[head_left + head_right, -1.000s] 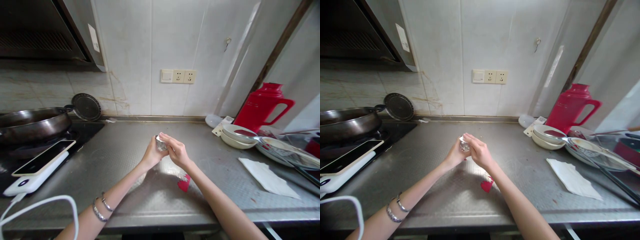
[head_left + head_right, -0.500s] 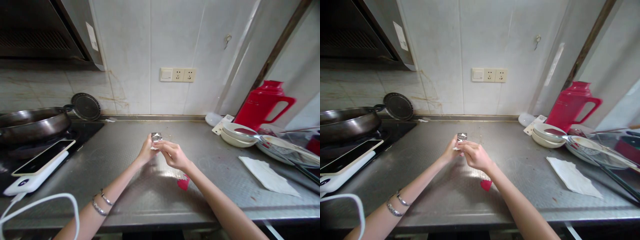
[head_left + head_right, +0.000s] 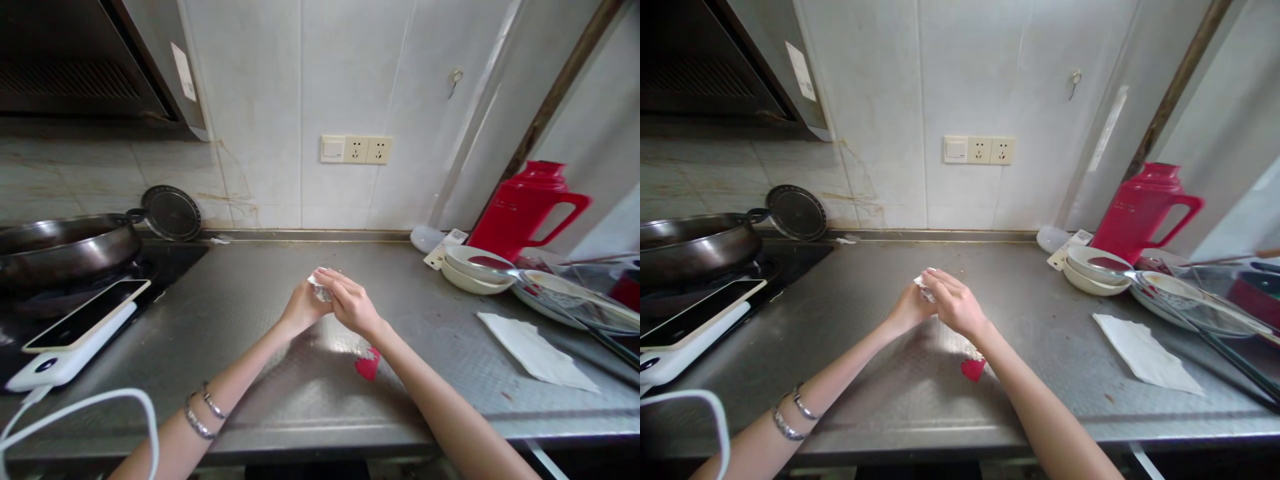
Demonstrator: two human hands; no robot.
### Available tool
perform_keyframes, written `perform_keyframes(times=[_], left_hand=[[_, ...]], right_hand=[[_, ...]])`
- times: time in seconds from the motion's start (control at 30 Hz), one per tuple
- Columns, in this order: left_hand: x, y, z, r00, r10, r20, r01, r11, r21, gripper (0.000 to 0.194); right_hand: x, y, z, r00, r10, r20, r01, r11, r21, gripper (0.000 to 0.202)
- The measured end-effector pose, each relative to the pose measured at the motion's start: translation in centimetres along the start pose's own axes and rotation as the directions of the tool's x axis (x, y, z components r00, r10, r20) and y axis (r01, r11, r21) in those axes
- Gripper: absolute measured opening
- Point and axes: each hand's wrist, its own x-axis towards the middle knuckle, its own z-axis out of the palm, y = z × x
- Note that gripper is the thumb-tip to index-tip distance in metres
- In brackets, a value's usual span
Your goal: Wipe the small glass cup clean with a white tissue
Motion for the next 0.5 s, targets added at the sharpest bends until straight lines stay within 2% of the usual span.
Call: perform_keyframes(times=[0.1,0.2,0.3,0.4,0.5], left_hand=[[0.1,-0.5,-0.3,1.0,0.016,-0.023,-0.017,0.998,-0.052,0.032],[0.1,-0.7,-1.2,0.999,-0.021,-0.037,0.018,0.997,-0.081,0.029],[0.2,-0.4,-1.9,0.999,-0.036,-0.01,0.036,0.998,-0.06,0.024],[0.4,0.1,-1.9,0.995,-0.094,-0.01,0.094,0.995,-0.021,0.028],[0.5,0.2,-1.6,0.983,-0.181,-0.022,0.18,0.983,-0.029,0.04]], right_hand=[[-0.1,-0.3,0.0,0.998,-0.068,-0.006,0.068,0.998,-0.003,0.043],[-0.1,-0.6,0.0,0.992,-0.126,-0.023,0.127,0.992,0.007,0.042],[-0.2,-0.8,0.0,0.992,-0.126,-0.014,0.126,0.991,0.049,0.04],[-0.3,-0.6,-0.1,0.994,-0.021,-0.103,0.031,0.995,0.097,0.037],[-0.2,0.0,-0.1,0.958,0.153,-0.244,-0.136,0.987,0.087,0.033]])
